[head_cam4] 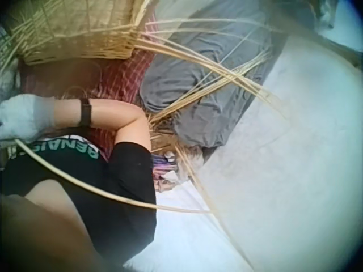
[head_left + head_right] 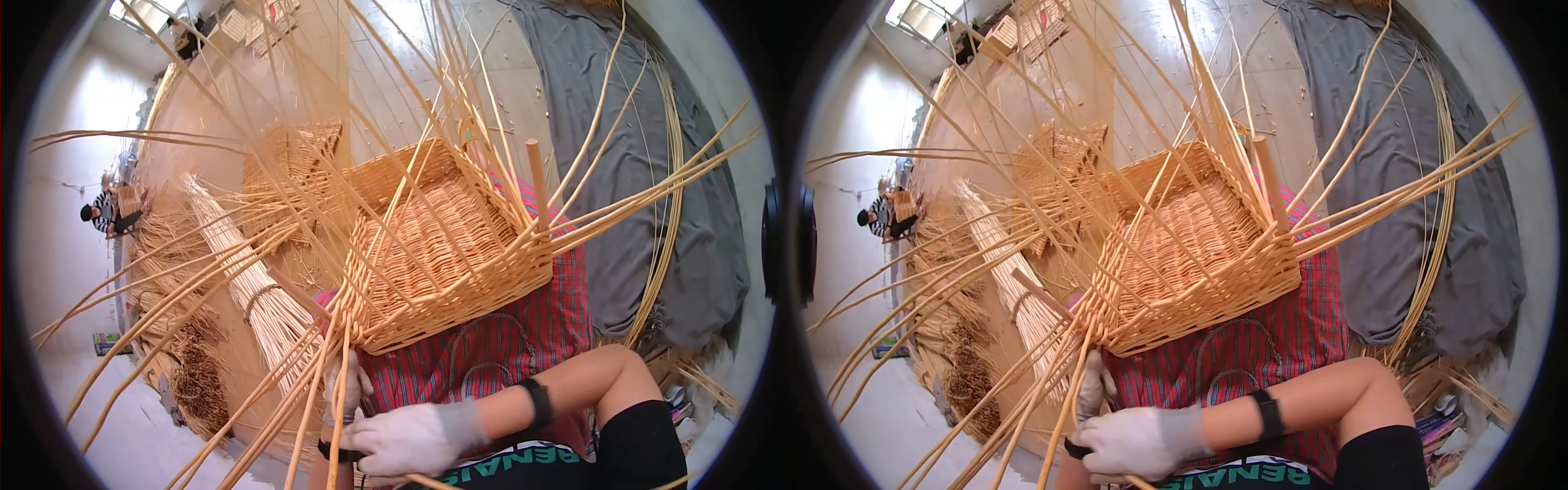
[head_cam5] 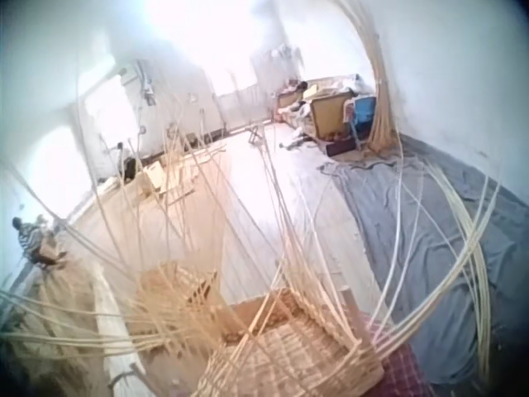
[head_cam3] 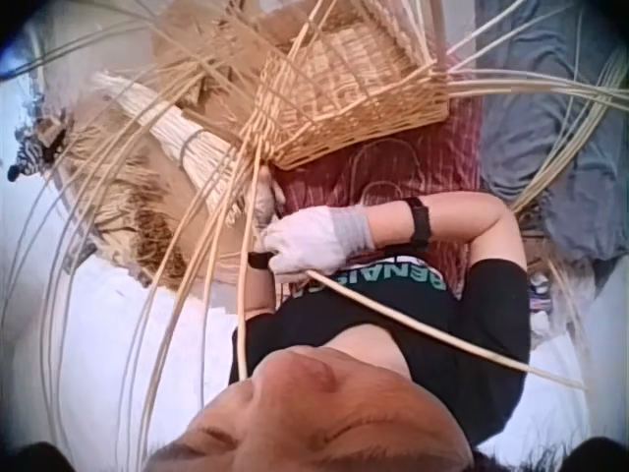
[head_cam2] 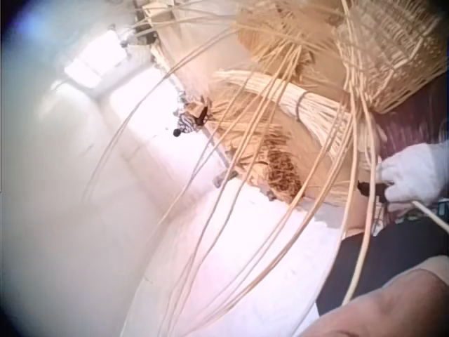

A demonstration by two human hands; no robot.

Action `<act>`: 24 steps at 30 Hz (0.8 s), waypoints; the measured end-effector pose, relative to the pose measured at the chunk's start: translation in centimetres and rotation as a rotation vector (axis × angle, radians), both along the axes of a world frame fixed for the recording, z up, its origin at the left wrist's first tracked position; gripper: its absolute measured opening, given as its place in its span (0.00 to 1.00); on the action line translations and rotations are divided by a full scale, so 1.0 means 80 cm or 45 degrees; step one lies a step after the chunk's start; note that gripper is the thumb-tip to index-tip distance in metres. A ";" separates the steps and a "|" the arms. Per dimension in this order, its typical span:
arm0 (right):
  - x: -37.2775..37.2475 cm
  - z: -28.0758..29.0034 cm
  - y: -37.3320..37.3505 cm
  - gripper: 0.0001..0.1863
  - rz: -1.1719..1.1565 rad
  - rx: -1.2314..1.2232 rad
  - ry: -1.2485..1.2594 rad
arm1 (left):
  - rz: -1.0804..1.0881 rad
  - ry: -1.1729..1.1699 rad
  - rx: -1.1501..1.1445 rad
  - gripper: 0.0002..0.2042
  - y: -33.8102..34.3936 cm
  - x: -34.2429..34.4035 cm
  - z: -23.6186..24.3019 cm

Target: Weaving a wicker basket using flexible wooden strips.

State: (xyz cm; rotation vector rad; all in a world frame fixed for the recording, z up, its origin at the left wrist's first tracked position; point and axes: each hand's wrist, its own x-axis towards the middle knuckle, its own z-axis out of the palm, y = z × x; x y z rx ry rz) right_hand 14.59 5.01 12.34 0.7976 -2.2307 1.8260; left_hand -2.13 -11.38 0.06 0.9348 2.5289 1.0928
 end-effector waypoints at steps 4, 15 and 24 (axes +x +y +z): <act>0.022 -0.015 0.021 0.15 -0.267 -0.222 0.198 | -0.017 -0.015 -0.020 0.21 0.006 0.005 0.007; -0.012 -0.037 -0.037 0.06 -0.669 0.453 0.125 | -0.176 -0.051 -0.019 0.21 -0.011 0.000 0.017; -0.044 -0.062 -0.058 0.09 -0.764 0.454 0.135 | -0.335 -0.036 0.010 0.22 -0.006 -0.015 0.023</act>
